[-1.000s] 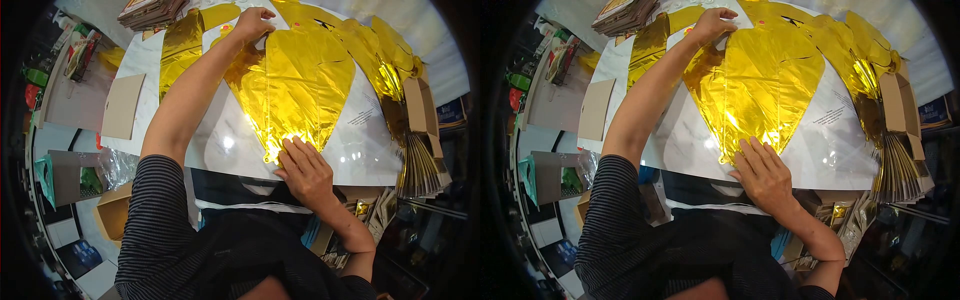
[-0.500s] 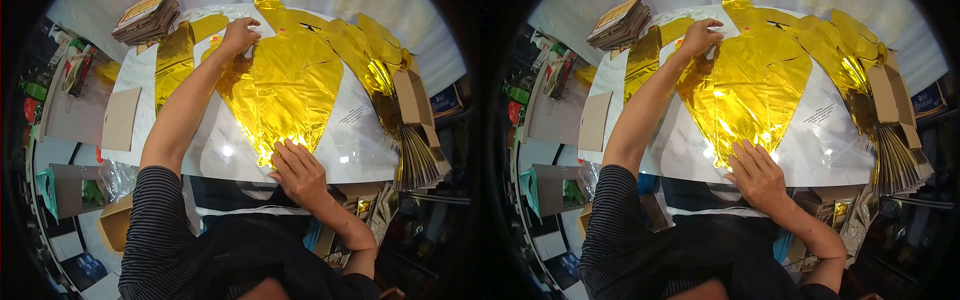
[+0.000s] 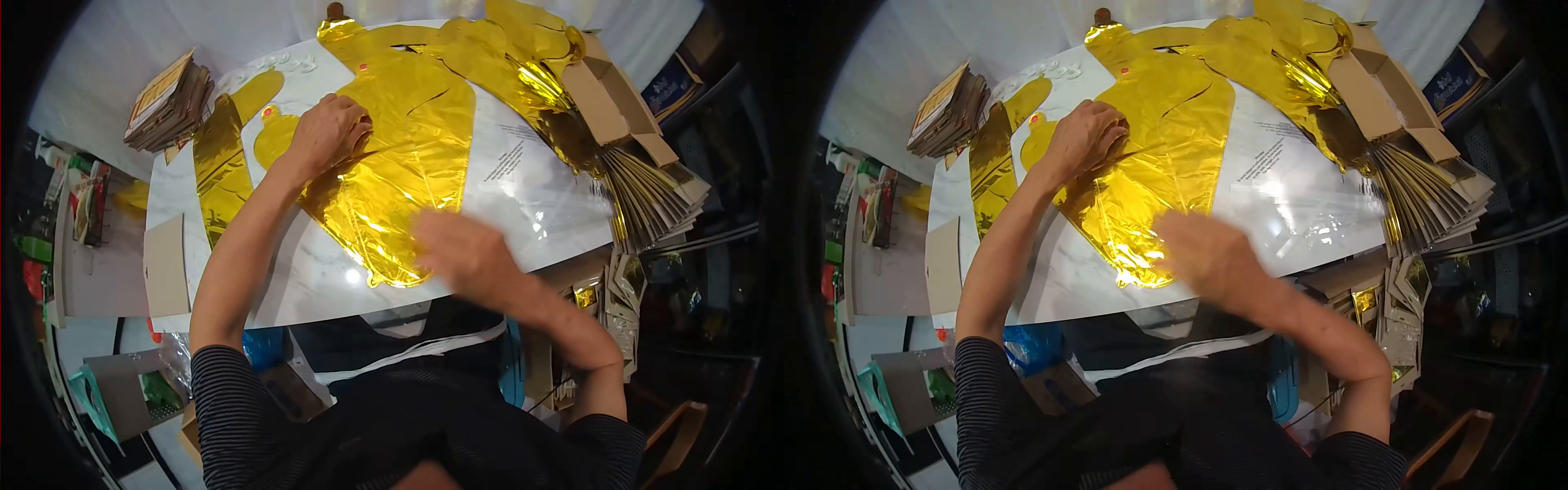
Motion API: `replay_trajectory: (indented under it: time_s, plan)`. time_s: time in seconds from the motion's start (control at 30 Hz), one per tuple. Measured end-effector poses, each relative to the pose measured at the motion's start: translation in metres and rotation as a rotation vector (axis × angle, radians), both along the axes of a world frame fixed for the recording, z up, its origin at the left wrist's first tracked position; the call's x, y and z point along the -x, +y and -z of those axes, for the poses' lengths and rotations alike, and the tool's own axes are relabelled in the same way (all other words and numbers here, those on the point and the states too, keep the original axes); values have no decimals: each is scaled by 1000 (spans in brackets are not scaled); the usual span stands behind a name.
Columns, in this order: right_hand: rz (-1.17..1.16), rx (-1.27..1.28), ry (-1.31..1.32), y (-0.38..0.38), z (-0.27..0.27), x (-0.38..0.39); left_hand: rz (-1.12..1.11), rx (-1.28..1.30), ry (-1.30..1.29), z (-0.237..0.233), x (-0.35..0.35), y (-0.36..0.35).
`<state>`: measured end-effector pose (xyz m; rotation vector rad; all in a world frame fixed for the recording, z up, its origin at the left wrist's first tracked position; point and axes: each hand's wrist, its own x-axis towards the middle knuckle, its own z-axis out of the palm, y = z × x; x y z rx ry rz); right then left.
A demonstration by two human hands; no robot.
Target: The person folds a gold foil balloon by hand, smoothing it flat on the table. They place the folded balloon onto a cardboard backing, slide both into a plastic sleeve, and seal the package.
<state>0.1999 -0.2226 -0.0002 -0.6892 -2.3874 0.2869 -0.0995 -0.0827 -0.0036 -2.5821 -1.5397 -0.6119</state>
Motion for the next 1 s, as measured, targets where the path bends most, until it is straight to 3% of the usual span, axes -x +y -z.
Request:
replay_trajectory:
  time_s: [0.03,0.1,0.17,0.33,0.57,0.7,0.77,0.8,1.0]
  plan:
    - [59,-208,-32,24,-4,-13,-2,10,4,0,0,-1]
    - [325,-247,-32,72,-10,-44,3,4,15,2,0,0]
    - [562,-210,-222,112,-23,-69,3,-11,24,3,1,0]
    - [684,-153,-585,193,9,-107,-2,-2,10,1,0,0]
    - [617,-350,-553,225,8,-125,8,103,39,-10,-1,6]
    - [713,-58,-460,241,-14,-134,-5,85,32,-19,-12,14]
    - [675,129,-202,253,-21,-141,2,60,2,-24,-29,20]
    - [695,220,-231,256,-29,-142,31,80,-38,-27,-41,24]
    - [677,274,-293,270,-29,-141,139,84,-47,-29,-124,62]
